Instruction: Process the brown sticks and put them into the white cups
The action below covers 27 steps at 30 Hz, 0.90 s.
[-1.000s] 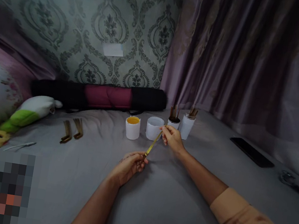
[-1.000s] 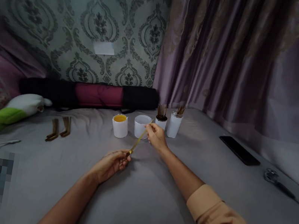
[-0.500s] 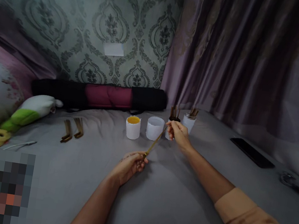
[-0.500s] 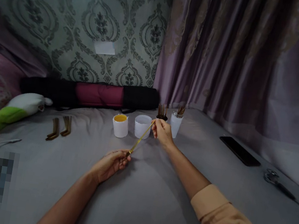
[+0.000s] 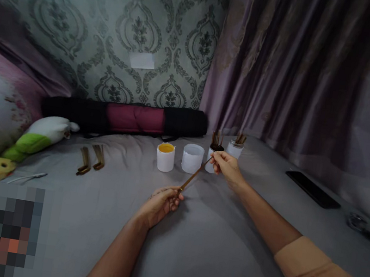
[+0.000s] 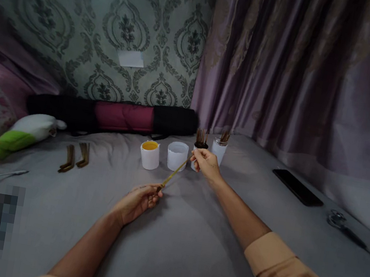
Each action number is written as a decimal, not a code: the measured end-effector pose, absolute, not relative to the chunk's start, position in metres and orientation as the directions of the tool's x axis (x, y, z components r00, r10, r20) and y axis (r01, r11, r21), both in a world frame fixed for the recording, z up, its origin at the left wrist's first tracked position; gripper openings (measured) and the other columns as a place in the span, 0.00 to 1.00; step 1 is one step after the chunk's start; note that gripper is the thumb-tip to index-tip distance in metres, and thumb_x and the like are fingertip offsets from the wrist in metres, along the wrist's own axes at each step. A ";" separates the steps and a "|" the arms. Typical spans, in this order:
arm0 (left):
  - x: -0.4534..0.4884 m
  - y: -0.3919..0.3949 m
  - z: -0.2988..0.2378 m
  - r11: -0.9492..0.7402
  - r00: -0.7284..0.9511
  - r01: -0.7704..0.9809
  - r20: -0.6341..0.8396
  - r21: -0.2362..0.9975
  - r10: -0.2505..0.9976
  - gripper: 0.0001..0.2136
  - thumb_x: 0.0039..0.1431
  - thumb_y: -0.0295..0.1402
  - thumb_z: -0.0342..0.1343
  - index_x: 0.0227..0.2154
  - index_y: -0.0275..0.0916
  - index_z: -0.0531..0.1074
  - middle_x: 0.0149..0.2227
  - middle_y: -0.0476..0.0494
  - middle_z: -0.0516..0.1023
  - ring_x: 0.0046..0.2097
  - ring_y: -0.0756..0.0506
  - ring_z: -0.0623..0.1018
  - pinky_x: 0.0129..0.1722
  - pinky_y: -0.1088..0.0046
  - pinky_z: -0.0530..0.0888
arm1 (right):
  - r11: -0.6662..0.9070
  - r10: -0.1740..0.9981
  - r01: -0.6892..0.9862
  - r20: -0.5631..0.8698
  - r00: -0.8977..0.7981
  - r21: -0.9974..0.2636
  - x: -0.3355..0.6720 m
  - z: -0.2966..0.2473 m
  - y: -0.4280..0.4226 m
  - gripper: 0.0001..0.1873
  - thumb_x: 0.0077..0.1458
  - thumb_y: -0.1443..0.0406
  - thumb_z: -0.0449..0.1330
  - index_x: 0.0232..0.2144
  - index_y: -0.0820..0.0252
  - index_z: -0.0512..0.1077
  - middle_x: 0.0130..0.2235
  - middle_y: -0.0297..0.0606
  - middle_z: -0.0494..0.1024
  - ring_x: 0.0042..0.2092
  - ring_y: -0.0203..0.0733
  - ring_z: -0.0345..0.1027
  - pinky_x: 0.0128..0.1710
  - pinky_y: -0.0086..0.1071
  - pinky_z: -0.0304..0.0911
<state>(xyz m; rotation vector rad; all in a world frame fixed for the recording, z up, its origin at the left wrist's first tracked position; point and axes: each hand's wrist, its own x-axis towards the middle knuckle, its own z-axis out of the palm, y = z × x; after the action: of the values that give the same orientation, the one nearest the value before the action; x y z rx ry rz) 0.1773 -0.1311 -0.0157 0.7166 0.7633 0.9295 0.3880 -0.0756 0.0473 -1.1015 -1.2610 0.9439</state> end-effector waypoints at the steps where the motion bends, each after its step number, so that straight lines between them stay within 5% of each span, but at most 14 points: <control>1: 0.177 -0.131 -0.016 0.417 0.385 -0.423 -0.257 0.804 0.886 0.10 0.47 0.23 0.51 0.34 0.29 0.69 0.27 0.42 0.72 0.23 0.54 0.67 0.21 0.80 0.61 | 0.229 0.968 0.048 0.233 0.097 -0.972 0.389 0.047 -0.076 0.15 0.47 0.55 0.58 0.29 0.63 0.68 0.25 0.33 0.70 0.18 0.26 0.57 0.13 0.22 0.53; 15: 0.175 -0.129 -0.015 0.445 0.372 -0.404 -0.301 0.799 0.878 0.10 0.49 0.25 0.56 0.37 0.30 0.69 0.31 0.39 0.75 0.24 0.55 0.70 0.22 0.81 0.66 | 0.172 0.979 0.061 0.178 0.104 -0.983 0.401 0.043 -0.083 0.14 0.47 0.56 0.58 0.27 0.63 0.66 0.26 0.35 0.72 0.18 0.26 0.58 0.14 0.22 0.52; 27: 0.168 -0.126 -0.020 0.431 0.344 -0.493 -0.286 0.756 0.894 0.09 0.52 0.27 0.54 0.37 0.30 0.70 0.31 0.41 0.74 0.27 0.55 0.71 0.27 0.80 0.69 | 0.212 0.920 0.100 0.233 0.314 -0.972 0.430 0.071 -0.081 0.11 0.48 0.59 0.58 0.25 0.62 0.66 0.25 0.35 0.71 0.17 0.26 0.57 0.12 0.22 0.51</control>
<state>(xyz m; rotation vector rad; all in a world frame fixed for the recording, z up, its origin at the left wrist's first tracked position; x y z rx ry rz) 0.1681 -0.1262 -0.0199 0.6172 0.7663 0.9790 0.4298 -0.0808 0.0707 -1.2250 -1.1086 0.7723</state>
